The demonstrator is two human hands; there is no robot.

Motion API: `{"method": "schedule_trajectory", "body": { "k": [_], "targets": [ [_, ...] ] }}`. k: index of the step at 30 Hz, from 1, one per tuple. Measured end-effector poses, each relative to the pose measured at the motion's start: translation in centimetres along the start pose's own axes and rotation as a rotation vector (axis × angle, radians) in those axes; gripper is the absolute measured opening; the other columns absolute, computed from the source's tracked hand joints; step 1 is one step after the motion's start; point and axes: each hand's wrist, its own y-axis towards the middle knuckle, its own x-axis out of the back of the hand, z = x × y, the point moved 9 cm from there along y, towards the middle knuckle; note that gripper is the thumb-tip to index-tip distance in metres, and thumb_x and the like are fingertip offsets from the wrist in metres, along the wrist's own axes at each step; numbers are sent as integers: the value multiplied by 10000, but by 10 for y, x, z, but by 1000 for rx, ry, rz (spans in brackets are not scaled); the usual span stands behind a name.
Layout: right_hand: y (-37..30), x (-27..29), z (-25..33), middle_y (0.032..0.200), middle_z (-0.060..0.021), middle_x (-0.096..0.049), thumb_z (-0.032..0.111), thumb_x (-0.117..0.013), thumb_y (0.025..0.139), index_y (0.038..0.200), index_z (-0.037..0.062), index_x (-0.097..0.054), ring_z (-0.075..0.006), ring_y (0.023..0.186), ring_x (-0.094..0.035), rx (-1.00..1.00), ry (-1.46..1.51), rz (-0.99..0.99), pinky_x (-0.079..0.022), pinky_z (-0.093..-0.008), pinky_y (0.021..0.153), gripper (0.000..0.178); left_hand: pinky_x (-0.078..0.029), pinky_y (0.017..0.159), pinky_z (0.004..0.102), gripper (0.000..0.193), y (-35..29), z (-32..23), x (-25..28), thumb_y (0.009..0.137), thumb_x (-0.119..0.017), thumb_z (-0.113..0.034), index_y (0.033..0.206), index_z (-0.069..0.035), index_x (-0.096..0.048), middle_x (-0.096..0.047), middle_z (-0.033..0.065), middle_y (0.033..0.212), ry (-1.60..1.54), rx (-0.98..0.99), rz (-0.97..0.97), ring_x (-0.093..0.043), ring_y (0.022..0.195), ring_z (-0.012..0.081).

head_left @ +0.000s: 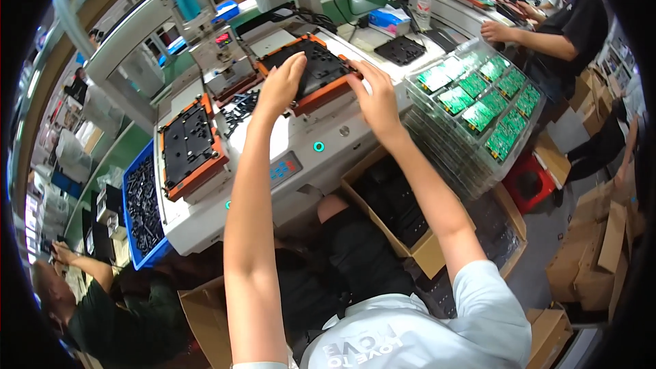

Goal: The person is assembling electronic components using a machine jig and packaging them into boxes on a factory line.

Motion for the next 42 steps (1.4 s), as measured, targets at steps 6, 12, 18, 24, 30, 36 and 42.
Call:
{"method": "schedule_trajectory", "body": {
  "k": [6,12,18,24,30,36,42],
  "targets": [
    [-128,-27,81,1337,-169,-521,95,-612,879,1329,12,-501,-342,1247,-466,112,-9,289,-362,-435,1039,471,-317,1088,463,576,-135,-45,25,865,-651,-102,1393,-72,-424,-442,219,1400,20,-130,-215,-356,1326,445],
    [-167,-54,66,1456,-134,-390,351,-478,974,1424,16,-364,-310,1354,-331,218,-348,182,-259,-451,1092,573,-244,1107,552,614,-273,-34,51,889,-642,-181,1431,-65,-377,-369,198,1473,385,-37,-282,-265,1386,442],
    [-154,-43,71,1385,-92,-461,350,-421,1004,1373,55,-452,-270,1270,-399,250,-333,179,-271,-416,1047,473,-134,1128,575,714,-352,33,116,892,-649,-235,1462,-19,-279,-181,281,1530,536,190,-600,-145,1421,460],
    [-145,-37,79,1238,-37,-574,226,-507,965,1198,90,-581,-216,1159,-502,220,-360,26,-319,-375,961,280,-125,1141,545,765,-352,59,105,833,-691,-333,1466,-129,-312,-240,229,1517,764,265,-531,-198,1409,419],
    [-131,-35,75,1073,-35,-647,141,-560,924,1010,94,-658,-225,1031,-561,133,-253,21,-365,-360,903,138,-117,1149,515,784,-357,73,99,777,-731,-387,1424,-124,-376,-291,228,1487,898,194,-613,-246,1392,399],
    [-126,-29,85,1008,-61,-665,110,-536,919,952,82,-655,-255,917,-553,193,-286,-70,-377,-372,863,126,-127,1150,504,767,-359,72,98,776,-728,-411,1411,-128,-405,-316,221,1479,905,163,-640,-271,1384,390],
    [-120,-40,114,1007,-78,-650,144,-599,879,1011,53,-639,-269,965,-560,25,-51,-24,-385,-379,896,165,-136,1149,494,774,-361,74,98,756,-750,-381,1410,-144,-412,-325,210,1479,874,160,-644,-275,1383,381]
  ]
}}
